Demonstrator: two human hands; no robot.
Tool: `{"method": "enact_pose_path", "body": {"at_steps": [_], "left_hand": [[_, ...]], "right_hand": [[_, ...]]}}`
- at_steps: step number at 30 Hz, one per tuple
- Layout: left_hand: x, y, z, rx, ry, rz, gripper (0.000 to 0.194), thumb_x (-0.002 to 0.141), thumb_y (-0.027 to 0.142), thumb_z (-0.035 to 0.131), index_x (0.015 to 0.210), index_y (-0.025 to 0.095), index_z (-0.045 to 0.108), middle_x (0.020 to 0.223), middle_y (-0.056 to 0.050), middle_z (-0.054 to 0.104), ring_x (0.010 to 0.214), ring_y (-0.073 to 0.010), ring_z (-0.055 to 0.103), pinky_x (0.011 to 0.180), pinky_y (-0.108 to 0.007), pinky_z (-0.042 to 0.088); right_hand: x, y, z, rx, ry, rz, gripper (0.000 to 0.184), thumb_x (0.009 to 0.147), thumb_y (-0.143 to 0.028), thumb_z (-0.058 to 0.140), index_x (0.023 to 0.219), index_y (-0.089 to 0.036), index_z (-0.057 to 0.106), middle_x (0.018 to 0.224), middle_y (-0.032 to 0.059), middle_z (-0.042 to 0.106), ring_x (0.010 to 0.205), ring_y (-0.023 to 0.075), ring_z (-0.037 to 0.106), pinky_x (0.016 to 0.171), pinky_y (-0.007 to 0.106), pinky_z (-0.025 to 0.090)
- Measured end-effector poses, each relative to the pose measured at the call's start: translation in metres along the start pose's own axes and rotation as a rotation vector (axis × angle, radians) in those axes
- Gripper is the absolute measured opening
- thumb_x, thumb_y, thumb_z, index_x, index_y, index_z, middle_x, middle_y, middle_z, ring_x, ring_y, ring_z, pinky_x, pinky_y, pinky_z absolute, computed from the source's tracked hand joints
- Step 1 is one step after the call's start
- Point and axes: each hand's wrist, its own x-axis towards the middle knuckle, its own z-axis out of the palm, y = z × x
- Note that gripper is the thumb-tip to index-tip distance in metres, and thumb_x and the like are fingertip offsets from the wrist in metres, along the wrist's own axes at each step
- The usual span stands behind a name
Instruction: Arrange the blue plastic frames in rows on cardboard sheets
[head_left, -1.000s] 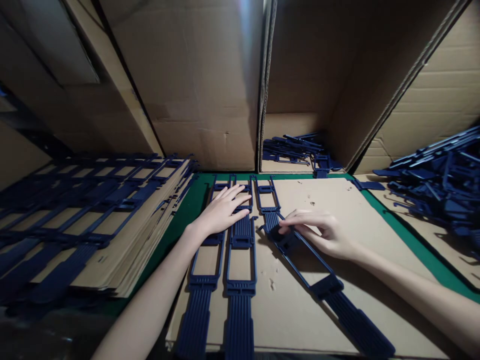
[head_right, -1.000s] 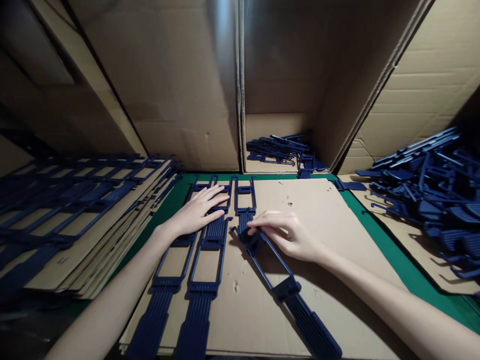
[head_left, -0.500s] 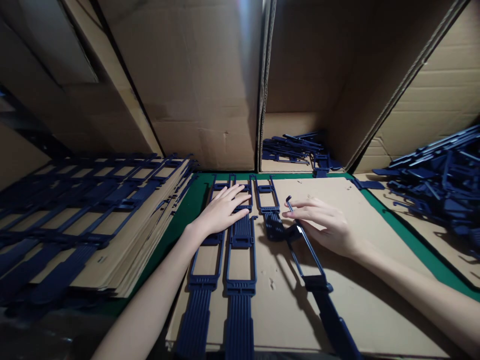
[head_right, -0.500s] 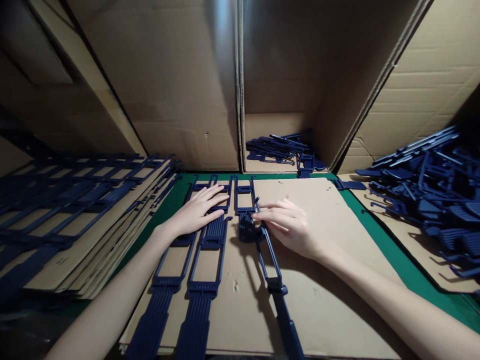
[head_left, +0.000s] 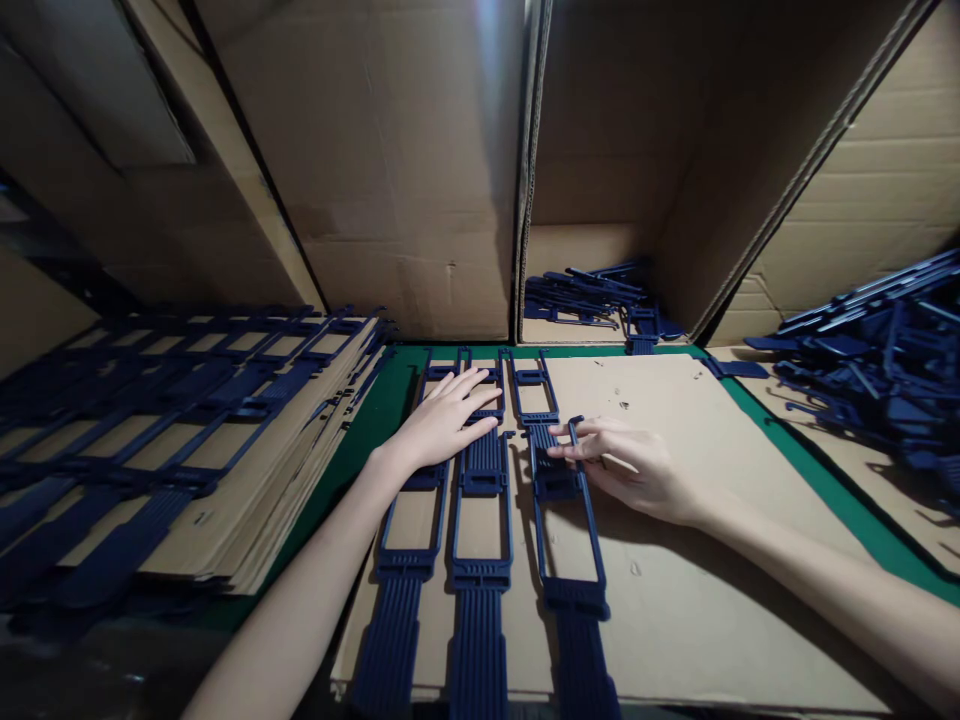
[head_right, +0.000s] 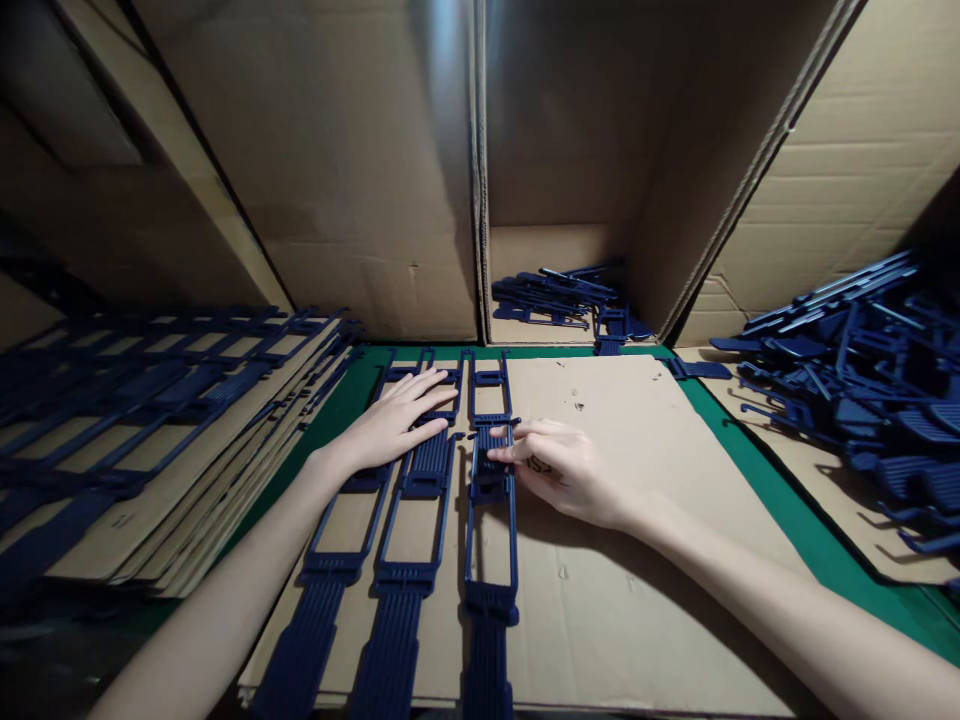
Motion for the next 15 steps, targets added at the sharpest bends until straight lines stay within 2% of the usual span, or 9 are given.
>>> {"method": "enact_pose_path", "body": {"at_steps": [4,10,15], "left_hand": [[0.0,0.0,0.0,0.006,-0.004,0.0,0.047,0.096,0.049,0.038,0.137,0.027,0.045,0.152,-0.005,0.03,0.143,-0.0225,0.018,0.117,-0.045,0.015],[0.0,0.001,-0.002,0.004,-0.007,-0.001,0.047,0.096,0.049,0.038,0.137,0.026,0.045,0.152,-0.005,0.03,0.143,-0.0226,0.017,0.117,-0.044,0.015],[0.0,0.002,-0.002,0.01,-0.009,-0.005,0.047,0.096,0.049,0.038,0.136,0.026,0.046,0.152,-0.006,0.029,0.143,-0.0227,0.018,0.117,-0.044,0.016]], "right_hand": [[-0.002,0.006,-0.002,-0.069,-0.081,0.023,0.024,0.085,-0.011,0.051,0.104,-0.02,0.063,0.098,0.0087,0.067,0.097,0.0188,0.063,0.078,0.035,0.054],[0.001,0.006,-0.01,-0.156,-0.194,-0.069,0.022,0.083,-0.012,0.052,0.101,-0.02,0.063,0.084,0.006,0.064,0.081,0.0185,0.055,0.071,0.036,0.049],[0.004,0.003,-0.014,-0.088,-0.29,-0.127,0.02,0.082,-0.015,0.054,0.099,-0.021,0.062,0.091,0.0065,0.062,0.087,0.0191,0.054,0.077,0.038,0.047]]}}
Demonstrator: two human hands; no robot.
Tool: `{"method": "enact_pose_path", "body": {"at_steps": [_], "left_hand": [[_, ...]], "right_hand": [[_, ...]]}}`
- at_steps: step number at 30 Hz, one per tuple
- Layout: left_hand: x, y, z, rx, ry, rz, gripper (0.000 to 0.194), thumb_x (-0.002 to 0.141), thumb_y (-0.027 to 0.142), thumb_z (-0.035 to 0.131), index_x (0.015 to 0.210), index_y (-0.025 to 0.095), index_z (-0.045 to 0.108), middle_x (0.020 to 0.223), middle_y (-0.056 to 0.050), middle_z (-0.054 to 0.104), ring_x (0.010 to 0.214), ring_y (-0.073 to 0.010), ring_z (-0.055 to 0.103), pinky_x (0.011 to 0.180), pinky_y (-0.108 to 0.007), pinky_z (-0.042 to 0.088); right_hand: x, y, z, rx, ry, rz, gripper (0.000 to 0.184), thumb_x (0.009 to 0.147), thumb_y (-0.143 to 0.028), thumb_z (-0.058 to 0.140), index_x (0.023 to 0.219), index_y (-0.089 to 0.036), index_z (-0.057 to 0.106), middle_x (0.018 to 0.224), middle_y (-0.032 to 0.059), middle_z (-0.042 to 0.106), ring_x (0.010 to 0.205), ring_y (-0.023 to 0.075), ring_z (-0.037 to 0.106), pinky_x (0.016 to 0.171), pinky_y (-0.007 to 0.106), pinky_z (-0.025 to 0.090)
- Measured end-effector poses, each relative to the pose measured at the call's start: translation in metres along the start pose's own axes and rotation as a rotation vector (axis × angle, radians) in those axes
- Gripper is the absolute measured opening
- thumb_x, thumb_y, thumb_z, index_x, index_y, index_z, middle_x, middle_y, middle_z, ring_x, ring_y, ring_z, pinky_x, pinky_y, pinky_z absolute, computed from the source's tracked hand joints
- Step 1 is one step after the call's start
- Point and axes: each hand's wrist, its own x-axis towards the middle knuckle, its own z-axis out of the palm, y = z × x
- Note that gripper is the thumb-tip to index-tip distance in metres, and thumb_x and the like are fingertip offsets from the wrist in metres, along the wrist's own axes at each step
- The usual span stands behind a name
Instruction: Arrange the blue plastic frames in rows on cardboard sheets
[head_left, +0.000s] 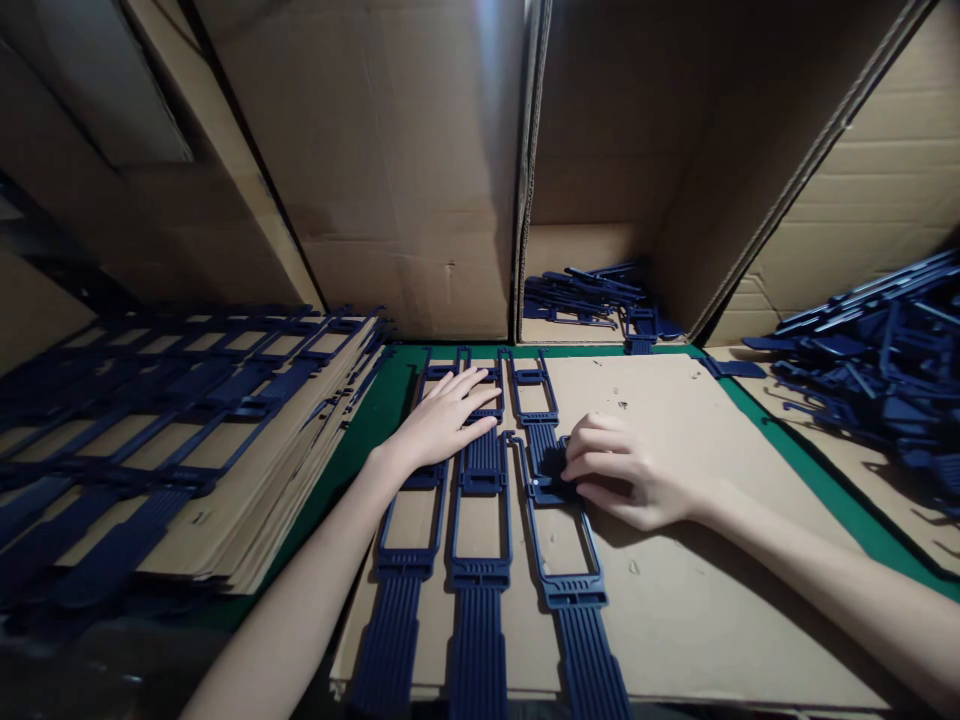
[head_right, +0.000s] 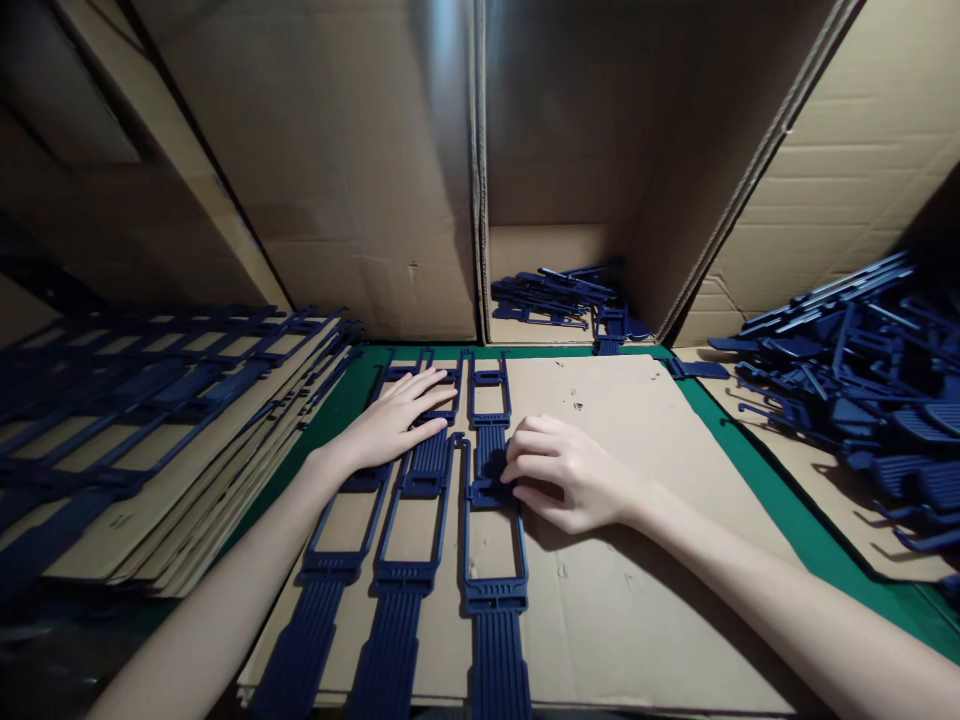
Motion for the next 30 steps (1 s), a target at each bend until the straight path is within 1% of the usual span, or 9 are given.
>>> {"method": "enact_pose_path", "body": {"at_steps": [5,12,16,19,23,26,30], "left_hand": [[0.0,-0.001,0.001,0.007,0.002,0.002,0.047,0.096,0.049,0.038,0.136,0.026,0.045,0.153,-0.005,0.028,0.143,-0.0228,0.017,0.117,-0.045,0.015],[0.0,-0.001,0.002,0.009,0.005,0.004,0.047,0.096,0.049,0.038,0.137,0.026,0.045,0.153,-0.006,0.028,0.143,-0.0224,0.017,0.117,-0.044,0.015],[0.0,-0.001,0.002,0.015,0.0,0.001,0.047,0.096,0.049,0.038,0.136,0.026,0.046,0.153,-0.006,0.028,0.143,-0.0225,0.017,0.117,-0.044,0.015],[0.0,-0.001,0.002,0.016,-0.005,-0.001,0.047,0.096,0.048,0.038,0.136,0.025,0.046,0.153,-0.007,0.029,0.143,-0.0226,0.018,0.117,-0.044,0.015],[0.0,-0.001,0.002,0.014,-0.008,-0.001,0.047,0.096,0.048,0.038,0.136,0.025,0.046,0.153,-0.007,0.029,0.143,-0.0227,0.017,0.117,-0.044,0.015],[0.0,-0.001,0.002,0.015,-0.01,-0.002,0.047,0.096,0.048,0.038,0.136,0.025,0.046,0.153,-0.007,0.029,0.144,-0.0227,0.017,0.117,-0.044,0.015],[0.0,-0.002,0.002,0.018,-0.007,-0.003,0.047,0.096,0.048,0.038,0.136,0.025,0.046,0.153,-0.006,0.028,0.144,-0.0229,0.017,0.117,-0.044,0.015]], "right_hand": [[0.002,-0.002,0.0,0.084,-0.055,-0.029,0.02,0.082,-0.02,0.056,0.101,-0.018,0.061,0.1,0.009,0.059,0.099,0.0207,0.053,0.085,0.041,0.047],[0.002,0.0,0.007,0.067,-0.07,-0.035,0.024,0.085,-0.02,0.055,0.108,-0.018,0.06,0.114,0.0103,0.061,0.116,0.021,0.05,0.096,0.043,0.044],[0.002,0.001,0.01,0.028,-0.109,-0.033,0.03,0.088,-0.024,0.053,0.118,-0.019,0.058,0.129,0.0091,0.057,0.132,0.0215,0.039,0.106,0.045,0.037],[0.002,-0.001,0.011,0.002,-0.158,-0.026,0.038,0.09,-0.029,0.052,0.126,-0.019,0.055,0.14,0.0086,0.049,0.139,0.0224,0.028,0.111,0.048,0.03],[0.005,-0.005,0.011,-0.015,-0.232,0.0,0.049,0.093,-0.035,0.048,0.139,-0.019,0.043,0.149,0.0083,0.036,0.143,0.0219,0.018,0.114,0.047,0.024],[0.007,-0.007,0.011,-0.009,-0.276,0.013,0.053,0.093,-0.039,0.047,0.142,-0.019,0.039,0.149,0.0072,0.037,0.143,0.0203,0.018,0.116,0.045,0.021],[0.009,-0.007,0.012,0.001,-0.278,0.03,0.055,0.093,-0.04,0.047,0.143,-0.021,0.037,0.148,0.006,0.039,0.142,0.019,0.022,0.116,0.043,0.02]]}}
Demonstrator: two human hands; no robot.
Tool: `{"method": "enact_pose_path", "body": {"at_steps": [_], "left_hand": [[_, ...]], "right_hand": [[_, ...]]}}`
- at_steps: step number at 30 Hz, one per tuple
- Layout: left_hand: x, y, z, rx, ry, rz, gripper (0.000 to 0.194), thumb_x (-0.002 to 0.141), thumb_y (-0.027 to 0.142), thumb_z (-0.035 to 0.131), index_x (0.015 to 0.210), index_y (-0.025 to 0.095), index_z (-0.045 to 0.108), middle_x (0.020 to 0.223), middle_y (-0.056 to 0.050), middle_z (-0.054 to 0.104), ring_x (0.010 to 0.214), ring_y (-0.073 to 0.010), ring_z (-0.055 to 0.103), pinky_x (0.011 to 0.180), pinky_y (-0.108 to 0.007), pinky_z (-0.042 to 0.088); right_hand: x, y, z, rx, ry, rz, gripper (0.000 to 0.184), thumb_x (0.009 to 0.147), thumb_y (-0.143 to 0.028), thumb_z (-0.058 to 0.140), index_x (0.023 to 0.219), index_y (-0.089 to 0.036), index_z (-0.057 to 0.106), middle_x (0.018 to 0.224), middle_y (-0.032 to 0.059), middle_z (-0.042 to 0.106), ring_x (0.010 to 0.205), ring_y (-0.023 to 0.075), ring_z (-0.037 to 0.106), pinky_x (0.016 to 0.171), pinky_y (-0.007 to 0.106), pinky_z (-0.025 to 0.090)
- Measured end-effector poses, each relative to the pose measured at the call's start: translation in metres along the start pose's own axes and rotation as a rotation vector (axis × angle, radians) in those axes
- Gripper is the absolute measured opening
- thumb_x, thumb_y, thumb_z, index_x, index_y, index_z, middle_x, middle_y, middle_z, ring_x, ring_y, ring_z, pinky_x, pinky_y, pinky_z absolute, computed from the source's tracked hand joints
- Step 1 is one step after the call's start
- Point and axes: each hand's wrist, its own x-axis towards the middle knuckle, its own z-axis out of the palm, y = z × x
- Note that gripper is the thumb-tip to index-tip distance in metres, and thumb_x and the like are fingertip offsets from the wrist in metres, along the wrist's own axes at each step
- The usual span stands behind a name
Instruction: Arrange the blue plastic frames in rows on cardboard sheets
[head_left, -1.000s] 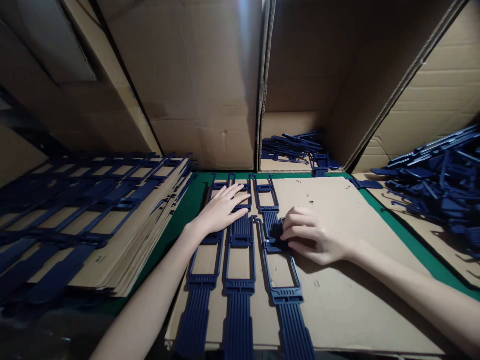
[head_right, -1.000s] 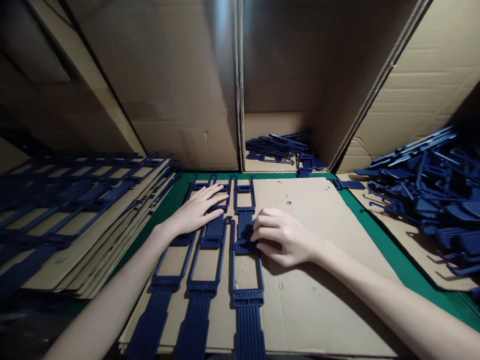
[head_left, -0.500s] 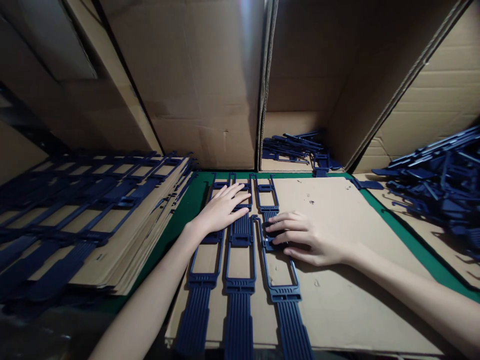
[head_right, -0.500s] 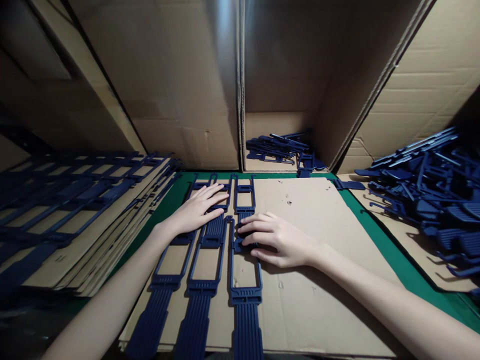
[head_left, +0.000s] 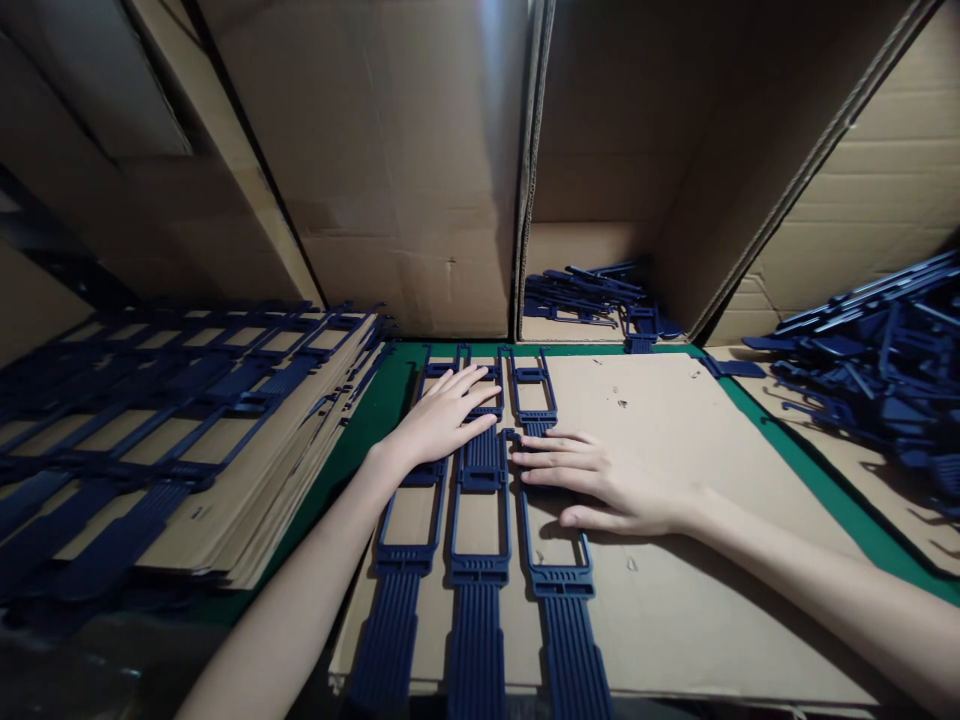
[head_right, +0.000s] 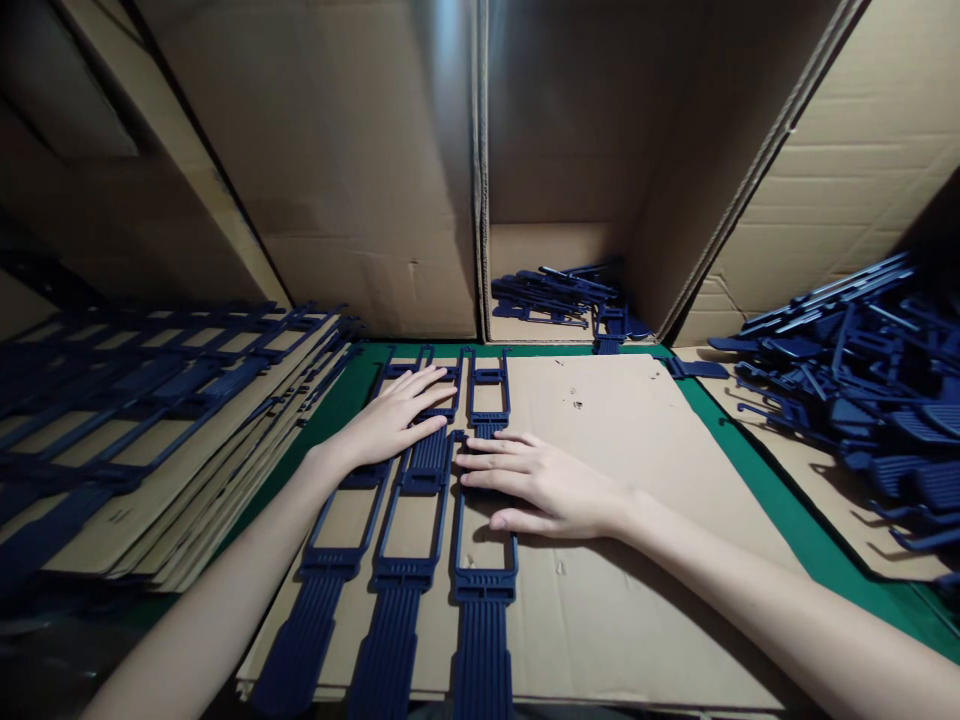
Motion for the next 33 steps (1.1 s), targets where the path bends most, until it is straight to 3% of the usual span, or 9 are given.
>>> {"method": "enact_pose_path", "body": {"at_steps": [12,17,22,33], "left_hand": [[0.0,0.001,0.0,0.004,0.003,0.002,0.047,0.096,0.048,0.038,0.136,0.024,0.046,0.153,-0.007,0.028,0.143,-0.0233,0.018,0.117,-0.044,0.015],[0.0,0.001,-0.001,0.003,-0.003,0.002,0.048,0.096,0.048,0.038,0.136,0.024,0.046,0.153,-0.007,0.029,0.143,-0.0234,0.018,0.117,-0.044,0.015],[0.0,0.002,-0.003,0.001,-0.006,0.004,0.048,0.096,0.048,0.038,0.137,0.024,0.045,0.152,-0.007,0.029,0.143,-0.0229,0.018,0.117,-0.044,0.015],[0.0,0.002,-0.002,-0.009,0.022,0.028,0.046,0.096,0.047,0.038,0.135,0.024,0.047,0.152,-0.006,0.03,0.143,-0.0234,0.018,0.117,-0.045,0.015]], "right_hand": [[0.002,-0.002,0.002,0.001,0.025,0.042,0.051,0.095,-0.039,0.044,0.143,-0.022,0.038,0.149,0.0051,0.037,0.142,0.0181,0.022,0.117,0.044,0.018],[0.001,0.002,0.008,-0.022,0.135,0.19,0.063,0.09,-0.05,0.049,0.144,-0.021,0.033,0.154,0.0077,0.025,0.144,0.0218,0.015,0.116,0.047,0.021],[0.001,0.005,0.01,0.005,0.108,0.287,0.07,0.088,-0.056,0.048,0.147,-0.023,0.029,0.156,0.0081,0.018,0.144,0.0234,0.012,0.116,0.049,0.02],[0.002,0.006,0.011,0.036,0.118,0.28,0.067,0.089,-0.054,0.047,0.146,-0.023,0.031,0.156,0.0087,0.019,0.144,0.0242,0.014,0.115,0.05,0.023]]}}
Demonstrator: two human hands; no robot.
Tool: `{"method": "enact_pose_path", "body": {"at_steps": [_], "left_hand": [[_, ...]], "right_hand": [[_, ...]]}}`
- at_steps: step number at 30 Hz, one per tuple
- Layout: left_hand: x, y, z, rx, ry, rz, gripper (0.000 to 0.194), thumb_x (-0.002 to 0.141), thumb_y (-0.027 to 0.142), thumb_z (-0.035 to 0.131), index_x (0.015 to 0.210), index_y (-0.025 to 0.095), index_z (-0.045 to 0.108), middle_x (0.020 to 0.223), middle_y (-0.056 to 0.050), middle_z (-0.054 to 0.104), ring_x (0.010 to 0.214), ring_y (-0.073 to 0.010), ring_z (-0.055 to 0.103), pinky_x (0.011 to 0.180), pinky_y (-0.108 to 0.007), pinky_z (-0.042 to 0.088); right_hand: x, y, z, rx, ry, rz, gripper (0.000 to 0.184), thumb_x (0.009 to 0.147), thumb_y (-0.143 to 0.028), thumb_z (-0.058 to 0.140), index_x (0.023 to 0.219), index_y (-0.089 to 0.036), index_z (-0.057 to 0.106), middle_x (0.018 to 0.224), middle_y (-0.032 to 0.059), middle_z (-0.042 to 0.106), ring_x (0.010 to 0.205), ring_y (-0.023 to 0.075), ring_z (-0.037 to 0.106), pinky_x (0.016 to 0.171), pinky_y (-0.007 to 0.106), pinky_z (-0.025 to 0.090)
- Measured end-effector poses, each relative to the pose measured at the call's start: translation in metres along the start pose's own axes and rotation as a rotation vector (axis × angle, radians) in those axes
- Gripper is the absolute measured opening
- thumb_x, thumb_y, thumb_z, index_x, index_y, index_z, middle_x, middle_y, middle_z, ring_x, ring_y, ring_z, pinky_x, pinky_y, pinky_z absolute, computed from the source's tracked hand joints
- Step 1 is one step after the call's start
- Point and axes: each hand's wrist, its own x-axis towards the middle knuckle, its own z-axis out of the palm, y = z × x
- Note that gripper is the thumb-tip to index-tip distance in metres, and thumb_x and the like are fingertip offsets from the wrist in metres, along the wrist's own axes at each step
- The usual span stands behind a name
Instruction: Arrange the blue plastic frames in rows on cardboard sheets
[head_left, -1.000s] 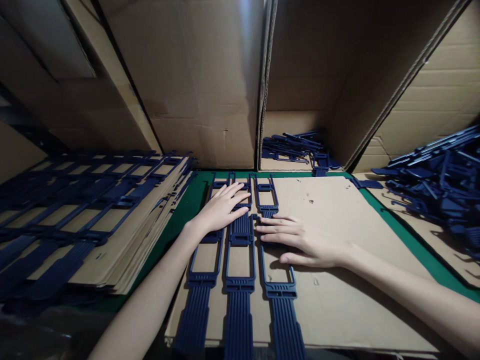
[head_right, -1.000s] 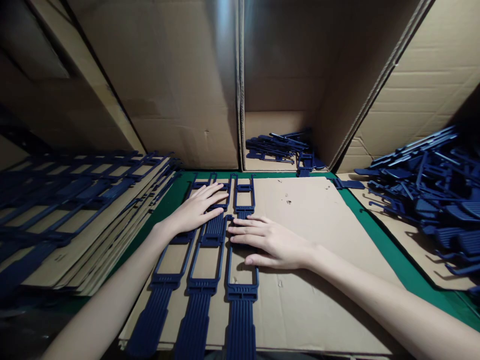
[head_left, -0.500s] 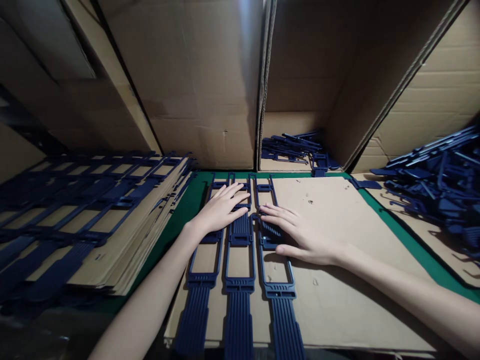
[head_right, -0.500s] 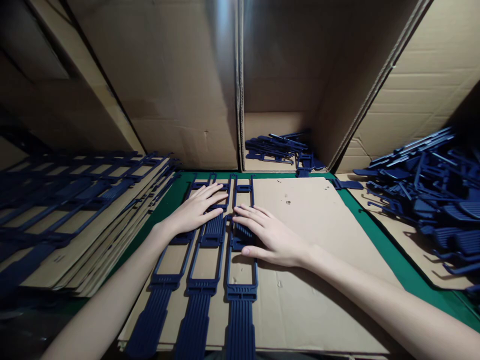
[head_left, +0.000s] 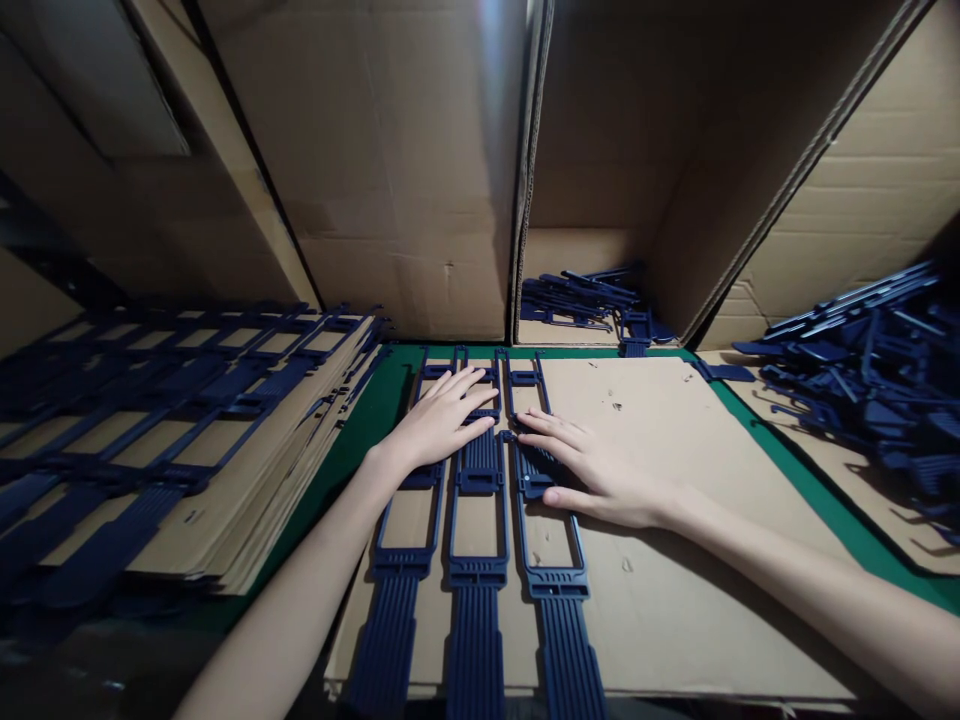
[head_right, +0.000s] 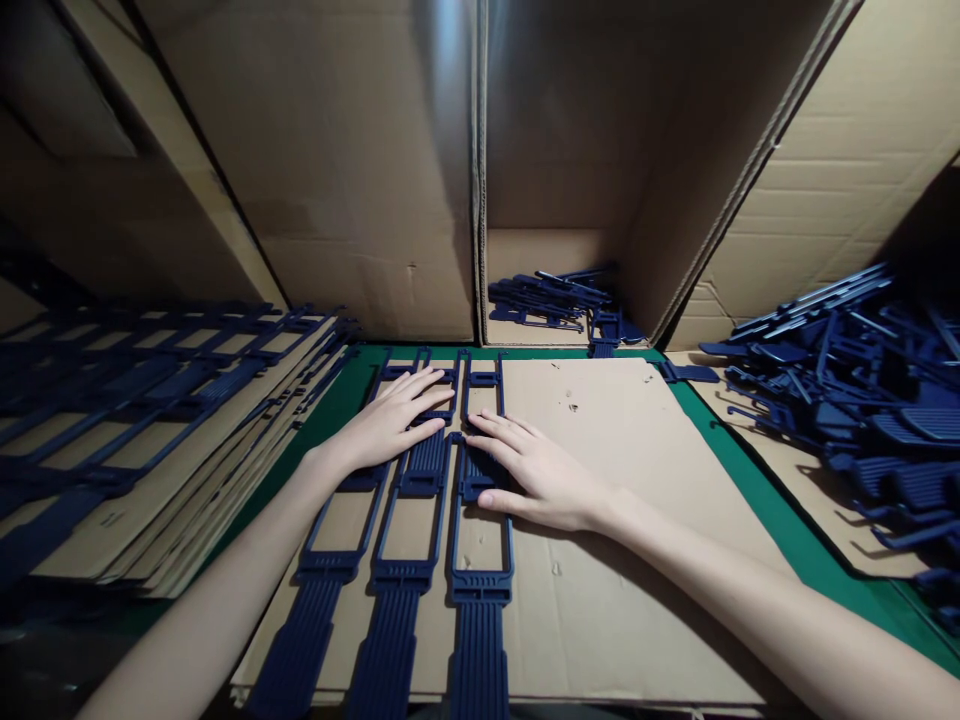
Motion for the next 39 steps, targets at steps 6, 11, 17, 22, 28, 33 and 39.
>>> {"method": "enact_pose_path", "body": {"at_steps": [6,11,17,22,28,33,39], "left_hand": [[0.0,0.001,-0.001,-0.004,-0.002,-0.002,0.046,0.096,0.047,0.04,0.134,0.023,0.048,0.152,-0.007,0.03,0.143,-0.0237,0.018,0.117,-0.044,0.015],[-0.001,0.001,-0.002,-0.001,0.005,0.003,0.046,0.096,0.046,0.04,0.134,0.022,0.049,0.151,-0.008,0.031,0.143,-0.0238,0.018,0.117,-0.043,0.015],[0.0,0.002,-0.009,0.009,-0.002,0.024,0.043,0.096,0.044,0.04,0.134,0.026,0.049,0.154,-0.004,0.025,0.144,-0.0242,0.014,0.117,-0.045,0.015],[0.015,0.017,-0.023,-0.032,-0.054,0.061,0.047,0.095,0.049,0.041,0.136,0.028,0.047,0.155,-0.004,0.024,0.144,-0.0256,0.012,0.117,-0.047,0.012],[0.039,0.03,-0.026,-0.232,-0.282,0.188,0.083,0.073,0.075,0.055,0.143,0.035,0.036,0.157,-0.003,0.008,0.144,-0.0336,0.001,0.114,-0.058,0.014],[0.041,0.023,-0.011,-0.246,-0.36,0.205,0.093,0.067,0.08,0.055,0.145,0.036,0.029,0.157,-0.004,0.001,0.143,-0.0354,-0.002,0.113,-0.06,0.013],[0.032,0.022,0.003,-0.164,-0.225,0.25,0.07,0.086,0.068,0.043,0.145,0.033,0.031,0.156,-0.005,0.015,0.144,-0.0286,0.005,0.117,-0.053,0.009]], "right_hand": [[0.0,-0.001,-0.001,-0.008,-0.013,0.03,0.066,0.09,-0.054,0.046,0.145,-0.021,0.032,0.156,0.0088,0.02,0.144,0.0227,0.014,0.116,0.047,0.022],[0.001,-0.001,-0.001,-0.016,-0.006,0.023,0.065,0.09,-0.053,0.045,0.145,-0.02,0.032,0.155,0.0095,0.022,0.144,0.0227,0.014,0.116,0.048,0.021],[-0.002,0.0,-0.004,0.005,0.107,-0.009,0.05,0.093,-0.045,0.043,0.139,-0.025,0.039,0.151,0.0098,0.032,0.141,0.0252,0.024,0.111,0.051,0.03],[-0.011,0.008,-0.03,-0.137,0.228,0.042,0.038,0.092,-0.038,0.047,0.128,-0.026,0.05,0.138,0.0088,0.049,0.129,0.0251,0.043,0.103,0.049,0.038],[-0.057,0.049,-0.078,-0.314,0.386,0.343,0.03,0.09,-0.042,0.045,0.109,-0.024,0.061,0.116,0.0089,0.064,0.11,0.0268,0.058,0.093,0.047,0.046],[-0.121,0.104,-0.1,-0.461,0.331,0.753,0.034,0.088,-0.043,0.044,0.105,-0.018,0.061,0.109,0.0129,0.066,0.097,0.0287,0.062,0.081,0.039,0.049],[-0.124,0.158,-0.11,-0.453,0.185,0.836,0.039,0.083,-0.015,0.041,0.119,-0.011,0.056,0.125,0.0178,0.059,0.115,0.0263,0.055,0.093,0.032,0.042]]}}
